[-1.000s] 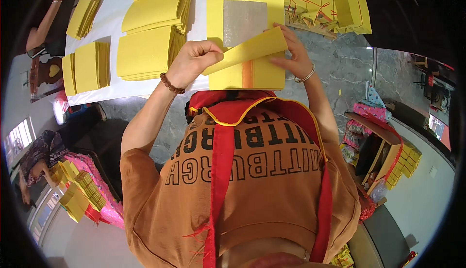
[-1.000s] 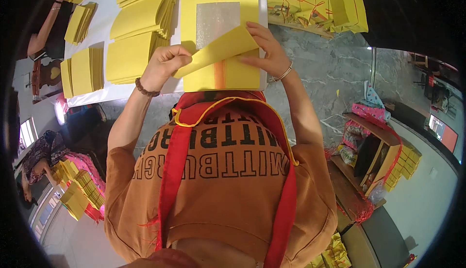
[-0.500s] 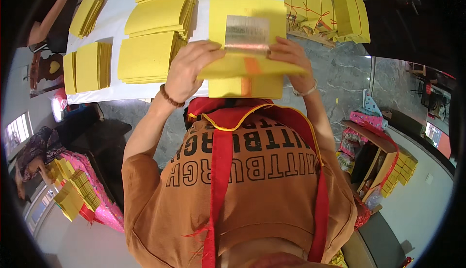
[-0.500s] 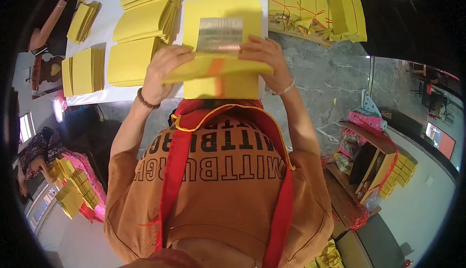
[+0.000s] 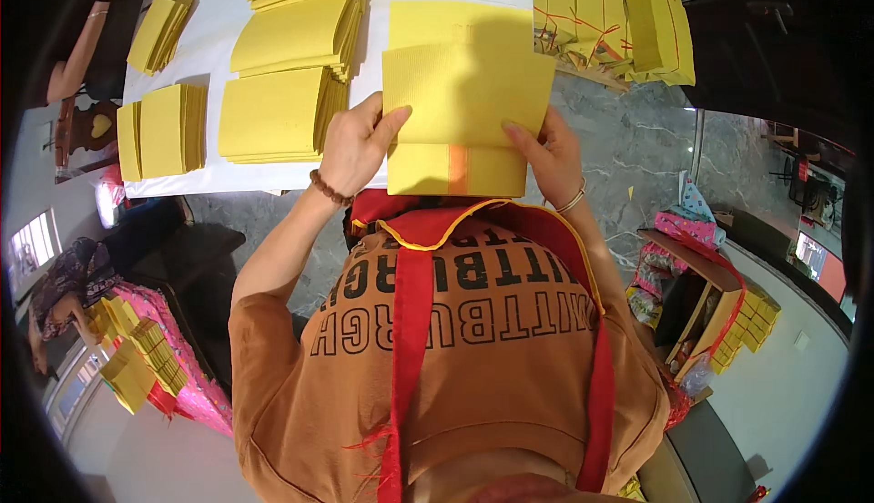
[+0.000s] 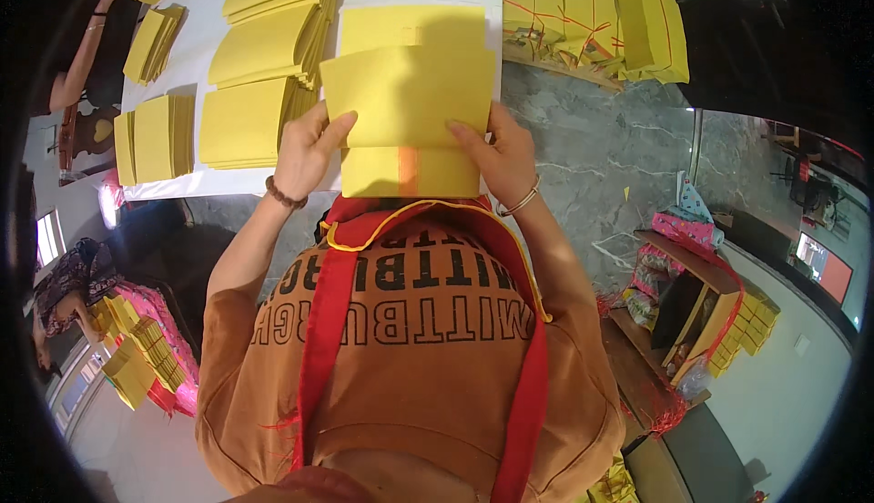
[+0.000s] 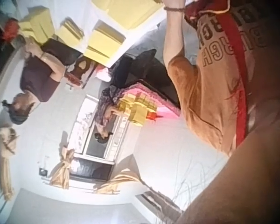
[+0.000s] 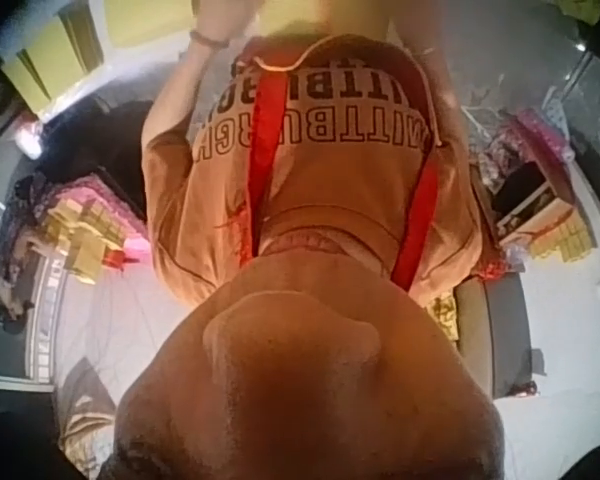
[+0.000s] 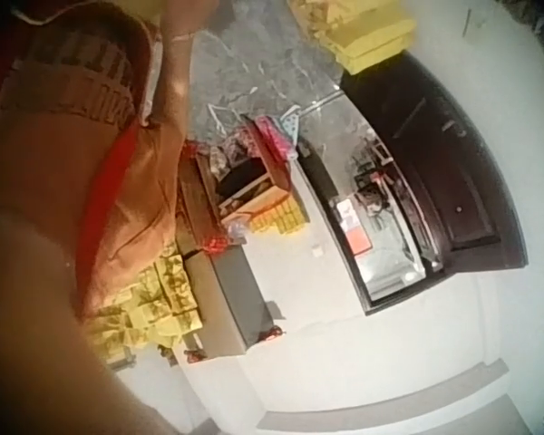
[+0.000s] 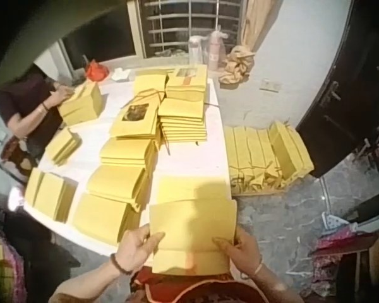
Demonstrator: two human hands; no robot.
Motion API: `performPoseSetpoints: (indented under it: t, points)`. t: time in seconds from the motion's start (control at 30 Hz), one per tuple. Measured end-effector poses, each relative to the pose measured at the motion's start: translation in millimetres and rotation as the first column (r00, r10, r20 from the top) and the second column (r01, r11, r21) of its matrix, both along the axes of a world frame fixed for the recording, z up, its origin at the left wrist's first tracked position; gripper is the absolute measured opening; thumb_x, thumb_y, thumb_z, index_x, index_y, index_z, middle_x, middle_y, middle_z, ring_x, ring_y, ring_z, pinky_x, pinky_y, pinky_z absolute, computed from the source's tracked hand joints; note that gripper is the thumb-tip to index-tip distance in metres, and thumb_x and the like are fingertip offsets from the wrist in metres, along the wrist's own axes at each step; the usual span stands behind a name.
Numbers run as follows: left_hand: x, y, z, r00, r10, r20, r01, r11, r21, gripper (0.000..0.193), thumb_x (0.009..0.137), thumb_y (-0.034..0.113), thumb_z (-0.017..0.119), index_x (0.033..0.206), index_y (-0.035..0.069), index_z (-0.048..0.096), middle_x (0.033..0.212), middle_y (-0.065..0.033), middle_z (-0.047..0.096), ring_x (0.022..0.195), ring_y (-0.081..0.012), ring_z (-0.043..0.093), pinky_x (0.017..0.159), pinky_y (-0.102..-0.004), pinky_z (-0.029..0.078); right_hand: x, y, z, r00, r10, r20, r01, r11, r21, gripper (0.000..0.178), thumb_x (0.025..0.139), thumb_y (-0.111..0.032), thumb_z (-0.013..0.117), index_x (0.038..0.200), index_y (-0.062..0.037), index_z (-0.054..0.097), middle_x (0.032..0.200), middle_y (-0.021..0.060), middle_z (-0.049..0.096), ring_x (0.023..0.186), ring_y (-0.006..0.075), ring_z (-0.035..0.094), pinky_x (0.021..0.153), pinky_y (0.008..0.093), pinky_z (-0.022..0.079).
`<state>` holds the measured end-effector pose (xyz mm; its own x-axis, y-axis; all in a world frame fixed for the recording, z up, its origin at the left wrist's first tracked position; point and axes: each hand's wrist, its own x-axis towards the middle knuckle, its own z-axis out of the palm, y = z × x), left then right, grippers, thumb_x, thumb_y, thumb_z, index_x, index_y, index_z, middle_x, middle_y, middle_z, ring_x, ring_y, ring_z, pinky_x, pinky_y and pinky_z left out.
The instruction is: The recorder is manually folding sheets of yellow joss paper and stacking them.
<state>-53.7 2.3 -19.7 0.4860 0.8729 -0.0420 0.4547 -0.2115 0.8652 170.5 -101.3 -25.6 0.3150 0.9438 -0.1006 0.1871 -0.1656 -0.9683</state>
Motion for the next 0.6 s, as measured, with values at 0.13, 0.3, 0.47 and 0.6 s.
performPoseSetpoints:
  t: [0.13,0.3,0.47,0.6]
  points:
    - [0.6,6.4,-14.3,0.997,0.072,0.041,-0.063,0.978,-0.200,0.035,0.086,0.024,0.062,0.065,0.000,0.046,0.049,-0.0048,0.042,0.044,-0.0120,0.038,0.043,-0.0293,0.032,-0.3,4.6,1.4,0.984,-0.110,-0.138,0.113,0.994,0.014,0.039,0.079,-0.014,0.066,0.117,-0.0077,0.058,0.086,0.0085,0.064,0.065,0.0124,0.058,0.059,0.0256,0.045]
    - [3.5,12.3,-19.0,0.981,0.133,0.141,-0.070,0.921,-0.382,0.034,0.085,0.020,0.064,0.064,0.004,0.043,0.052,0.0035,0.039,0.048,-0.0046,0.036,0.043,-0.0250,0.029,11.2,6.4,-16.2,0.988,-0.021,0.156,0.016,0.999,0.033,0.043,0.078,-0.016,0.068,0.119,-0.0091,0.058,0.081,0.0072,0.062,0.057,0.0117,0.049,0.054,0.0256,0.041]
    - [5.6,14.3,-18.0,0.974,0.167,0.152,-0.084,0.892,-0.443,0.027,0.085,0.017,0.064,0.070,0.005,0.045,0.052,0.0046,0.039,0.048,-0.0032,0.034,0.043,-0.0222,0.028,7.8,8.3,-19.9,0.989,-0.062,0.133,0.057,0.998,0.041,0.043,0.077,-0.018,0.068,0.118,-0.0100,0.059,0.076,0.0060,0.059,0.052,0.0119,0.042,0.050,0.0262,0.037]
    - [10.0,14.1,-4.7,0.974,0.181,0.133,-0.101,0.882,-0.459,0.023,0.085,0.015,0.064,0.078,0.006,0.045,0.052,0.0055,0.040,0.047,-0.0026,0.033,0.042,-0.0211,0.027,7.3,7.7,-20.5,0.991,-0.077,0.106,0.080,0.996,-0.026,0.042,0.077,-0.018,0.068,0.118,-0.0102,0.060,0.075,0.0061,0.059,0.052,0.0122,0.043,0.050,0.0263,0.037]
